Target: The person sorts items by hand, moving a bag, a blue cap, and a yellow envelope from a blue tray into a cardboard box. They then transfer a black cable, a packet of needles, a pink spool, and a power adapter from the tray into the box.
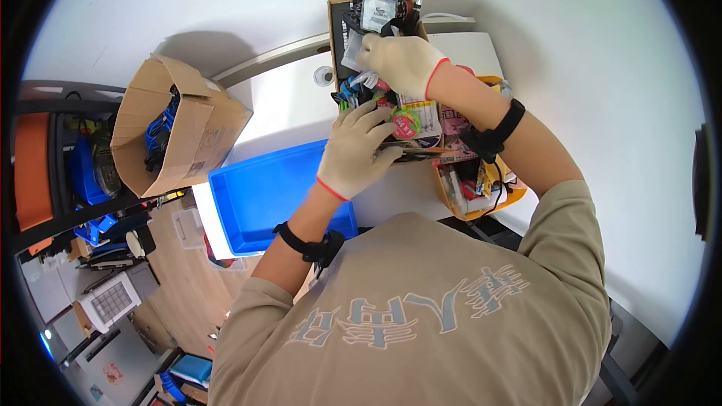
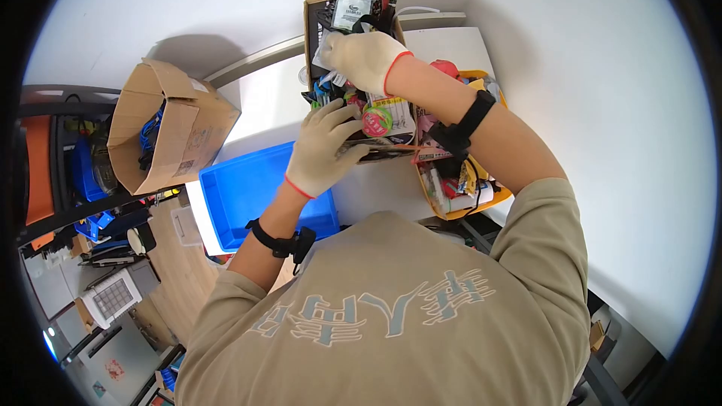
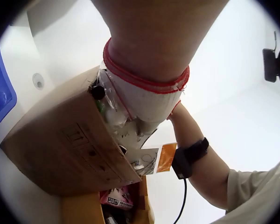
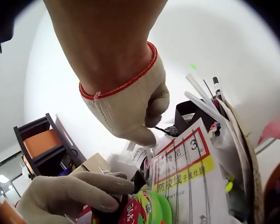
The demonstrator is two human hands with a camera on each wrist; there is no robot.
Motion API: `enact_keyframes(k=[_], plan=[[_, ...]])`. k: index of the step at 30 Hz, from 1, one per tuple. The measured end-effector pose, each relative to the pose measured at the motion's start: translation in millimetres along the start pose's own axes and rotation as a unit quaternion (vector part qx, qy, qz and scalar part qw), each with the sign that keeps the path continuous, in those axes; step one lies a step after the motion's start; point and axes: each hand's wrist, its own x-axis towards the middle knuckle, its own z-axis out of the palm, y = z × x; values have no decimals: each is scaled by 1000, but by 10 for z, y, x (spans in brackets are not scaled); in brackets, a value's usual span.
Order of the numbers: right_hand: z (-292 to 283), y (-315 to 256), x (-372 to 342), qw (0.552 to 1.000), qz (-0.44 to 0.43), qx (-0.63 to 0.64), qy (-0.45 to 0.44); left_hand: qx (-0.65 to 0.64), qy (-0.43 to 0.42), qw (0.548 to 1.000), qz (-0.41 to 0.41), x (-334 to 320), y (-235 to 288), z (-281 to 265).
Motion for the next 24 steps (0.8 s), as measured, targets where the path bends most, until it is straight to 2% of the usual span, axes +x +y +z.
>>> enact_keyframes(k=[1,2,4,6,7,9,10,12,15,17,18,19,21,22,24], plan=[[-11,-2,-22,999,-49,-12,-1,-54,23,998,2,-59,-58,-87],[21,28,-36,999,-50,-11,0,-107,45,993,5,-123,-114,-170],[131,69,-60,996,-79,7,-40,-93,201,970,-101,-368,-248,-184],[186,11,-45,995,-78,-9,-66,-92,265,941,-189,-535,-527,-165],[200,-27,-35,992,-78,-26,-92,-90,266,941,-190,-664,-743,-104],[232,-102,-6,990,-77,-22,-115,-20,98,944,-316,-966,-1162,96],[252,-140,13,988,-73,-18,-138,-18,97,944,-316,-1075,-1247,198],[313,-73,58,984,-82,8,-160,101,-119,922,-355,-1269,-1331,405],[126,-19,-46,978,-92,39,-185,153,-130,923,-328,-1482,-1323,736],[-88,-49,-178,978,-63,103,-169,159,-155,919,-324,-1428,-1310,843],[-314,-173,-298,983,-14,101,-152,165,-185,914,-321,-1414,-1310,891],[-402,-229,-413,984,-11,98,-151,164,-183,916,-317,-1420,-1330,951],[-515,-248,-688,988,-44,148,-26,194,-191,916,-295,-1418,-1386,1064],[-554,-303,-837,989,-40,143,-25,192,-189,918,-290,-1422,-1406,1099],[-623,-457,-1142,979,-23,188,71,208,-185,914,-295,-1405,-1437,1149]])
